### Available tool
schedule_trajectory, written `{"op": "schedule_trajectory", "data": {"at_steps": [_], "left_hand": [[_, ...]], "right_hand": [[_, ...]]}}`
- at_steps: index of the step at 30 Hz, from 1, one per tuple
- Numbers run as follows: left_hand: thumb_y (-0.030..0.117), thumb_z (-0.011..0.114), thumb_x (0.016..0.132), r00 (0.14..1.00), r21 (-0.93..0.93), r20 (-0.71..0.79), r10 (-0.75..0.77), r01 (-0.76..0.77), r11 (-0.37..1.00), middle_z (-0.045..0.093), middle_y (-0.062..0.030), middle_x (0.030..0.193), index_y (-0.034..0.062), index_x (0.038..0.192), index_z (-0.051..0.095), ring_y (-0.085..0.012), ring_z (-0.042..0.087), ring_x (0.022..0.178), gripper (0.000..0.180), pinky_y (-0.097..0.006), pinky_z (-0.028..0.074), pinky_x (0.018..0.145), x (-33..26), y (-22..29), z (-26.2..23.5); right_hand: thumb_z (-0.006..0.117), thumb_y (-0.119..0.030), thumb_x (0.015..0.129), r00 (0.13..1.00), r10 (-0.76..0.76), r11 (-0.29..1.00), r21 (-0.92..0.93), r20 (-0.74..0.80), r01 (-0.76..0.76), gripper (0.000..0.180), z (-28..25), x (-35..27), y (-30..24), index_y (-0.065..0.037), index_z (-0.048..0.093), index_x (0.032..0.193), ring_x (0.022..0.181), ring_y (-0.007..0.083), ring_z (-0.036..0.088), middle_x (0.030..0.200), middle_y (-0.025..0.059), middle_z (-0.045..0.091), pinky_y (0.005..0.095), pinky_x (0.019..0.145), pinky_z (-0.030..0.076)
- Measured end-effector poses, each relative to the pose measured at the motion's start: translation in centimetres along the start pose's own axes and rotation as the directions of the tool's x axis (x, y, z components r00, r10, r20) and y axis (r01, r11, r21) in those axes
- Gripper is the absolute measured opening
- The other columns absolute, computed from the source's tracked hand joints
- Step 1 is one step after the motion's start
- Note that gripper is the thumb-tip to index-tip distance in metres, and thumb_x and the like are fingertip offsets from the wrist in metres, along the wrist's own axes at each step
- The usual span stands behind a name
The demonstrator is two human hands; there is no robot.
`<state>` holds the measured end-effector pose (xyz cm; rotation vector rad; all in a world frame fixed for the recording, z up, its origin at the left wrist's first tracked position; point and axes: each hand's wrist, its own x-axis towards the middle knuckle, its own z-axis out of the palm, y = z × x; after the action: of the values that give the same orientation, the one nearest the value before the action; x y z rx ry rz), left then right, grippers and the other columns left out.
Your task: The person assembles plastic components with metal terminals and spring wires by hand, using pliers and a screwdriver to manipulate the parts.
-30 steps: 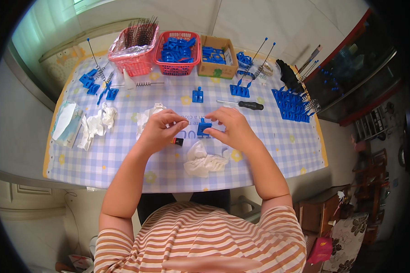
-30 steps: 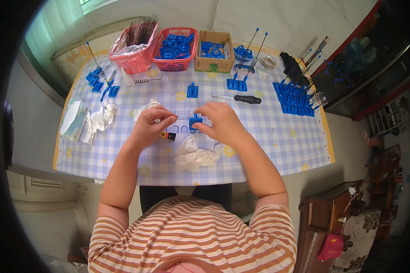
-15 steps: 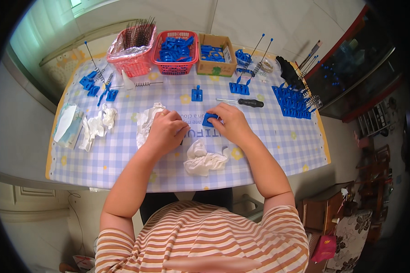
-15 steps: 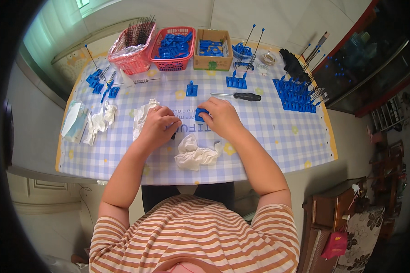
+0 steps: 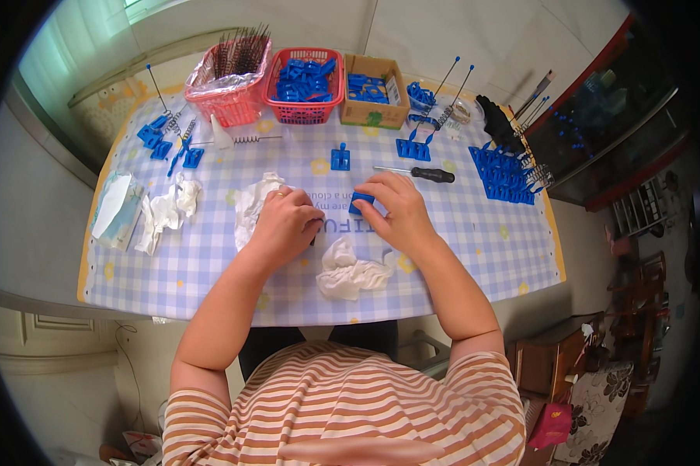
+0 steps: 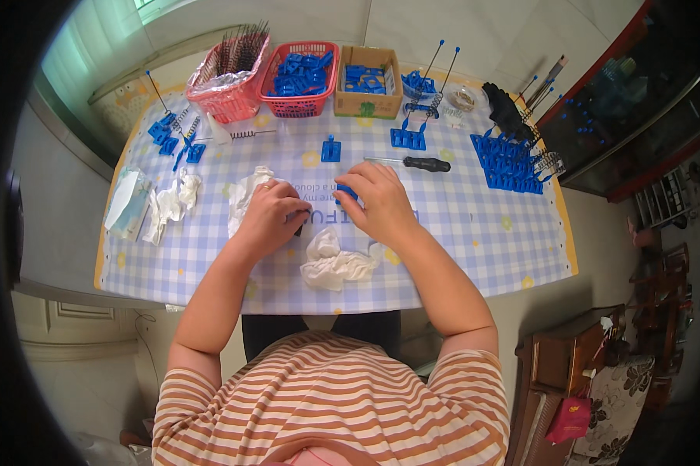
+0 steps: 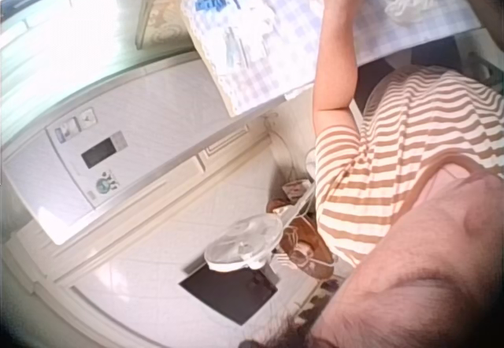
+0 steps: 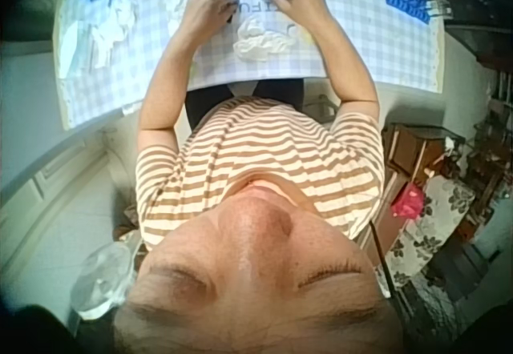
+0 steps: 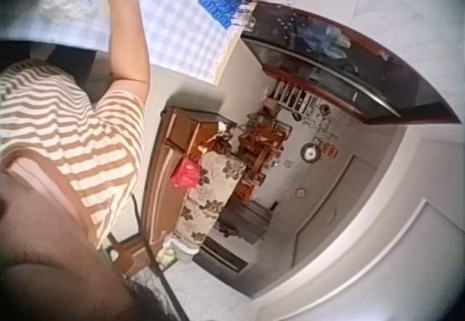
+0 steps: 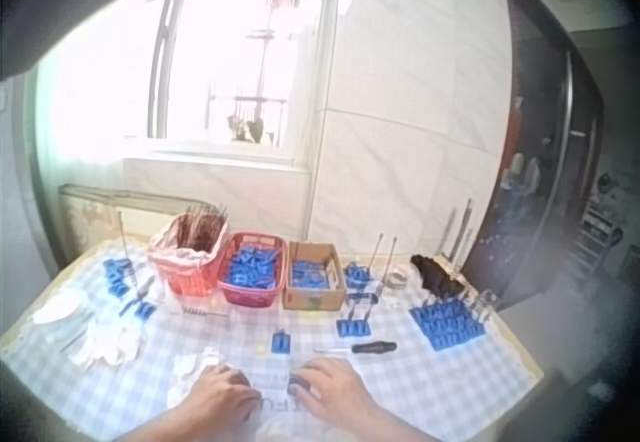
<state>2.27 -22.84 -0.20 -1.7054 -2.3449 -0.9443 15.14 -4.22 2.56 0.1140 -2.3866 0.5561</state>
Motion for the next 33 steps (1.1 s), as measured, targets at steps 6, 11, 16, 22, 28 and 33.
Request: {"op": "schedule_trajectory", "data": {"at_steps": [6,11,16,22,28,33], "left_hand": [[0.008,0.073,0.072,0.999,-0.001,0.011,-0.031,0.031,1.0,0.063,-0.005,0.085,0.0101,0.087,0.075,-0.025,0.057,0.09,0.016,-0.037,0.042,0.085,-0.1,0.0,-0.1],[0.006,0.071,0.072,1.0,0.012,0.013,-0.023,0.023,1.0,0.063,-0.0054,0.086,0.01,0.089,0.075,-0.0249,0.058,0.09,0.018,-0.037,0.043,0.086,-0.1,0.0,-0.3],[0.006,0.07,0.072,0.999,0.034,0.021,-0.027,0.026,0.999,0.063,-0.005,0.086,0.0096,0.088,0.074,-0.025,0.058,0.09,0.018,-0.037,0.043,0.085,-0.1,-0.1,0.0],[0.006,0.07,0.073,0.999,0.048,0.029,-0.027,0.026,0.999,0.062,-0.0046,0.085,0.009,0.085,0.074,-0.0247,0.058,0.09,0.014,-0.037,0.043,0.085,0.0,-0.1,0.0],[0.006,0.069,0.073,0.999,0.033,0.038,-0.035,0.034,0.999,0.062,-0.0044,0.084,0.0087,0.084,0.074,-0.0241,0.057,0.09,0.012,-0.036,0.042,0.085,-0.3,-0.3,-0.4],[0.007,0.069,0.072,1.0,0.003,0.02,0.0,0.0,1.0,0.063,-0.0036,0.083,0.01,0.081,0.074,-0.0238,0.056,0.088,0.01,-0.036,0.042,0.083,0.0,-0.2,0.1]], "right_hand": [[0.072,-0.011,0.076,1.0,-0.01,1.0,0.01,-0.011,0.01,0.017,-0.1,0.0,-0.1,-0.004,0.067,0.091,0.086,0.0295,0.06,0.09,0.0092,0.063,0.0392,0.079,0.046],[0.072,-0.011,0.076,0.999,0.0,1.0,0.021,-0.036,0.001,0.016,-0.5,0.2,0.2,-0.004,0.067,0.09,0.085,0.0302,0.061,0.089,0.0097,0.064,0.0396,0.077,0.047],[0.072,-0.012,0.076,0.996,0.086,0.996,0.007,-0.017,-0.086,0.016,-0.6,0.1,0.7,-0.004,0.067,0.089,0.084,0.0295,0.061,0.088,0.0102,0.064,0.0397,0.076,0.047],[0.07,-0.013,0.078,0.969,0.237,0.968,0.069,0.074,-0.242,0.015,-0.5,-0.3,1.5,-0.004,0.067,0.09,0.079,0.0298,0.061,0.086,0.0106,0.062,0.0382,0.07,0.048],[0.068,-0.011,0.081,0.929,0.287,0.941,0.115,0.236,-0.32,0.014,0.0,-0.3,1.5,-0.005,0.067,0.094,0.075,0.0298,0.062,0.087,0.0111,0.062,0.037,0.066,0.05],[0.068,-0.01,0.081,0.934,0.27,0.943,0.133,0.232,-0.305,0.014,0.1,-0.6,1.7,-0.005,0.067,0.095,0.076,0.0302,0.062,0.087,0.0112,0.063,0.0371,0.067,0.05]]}}
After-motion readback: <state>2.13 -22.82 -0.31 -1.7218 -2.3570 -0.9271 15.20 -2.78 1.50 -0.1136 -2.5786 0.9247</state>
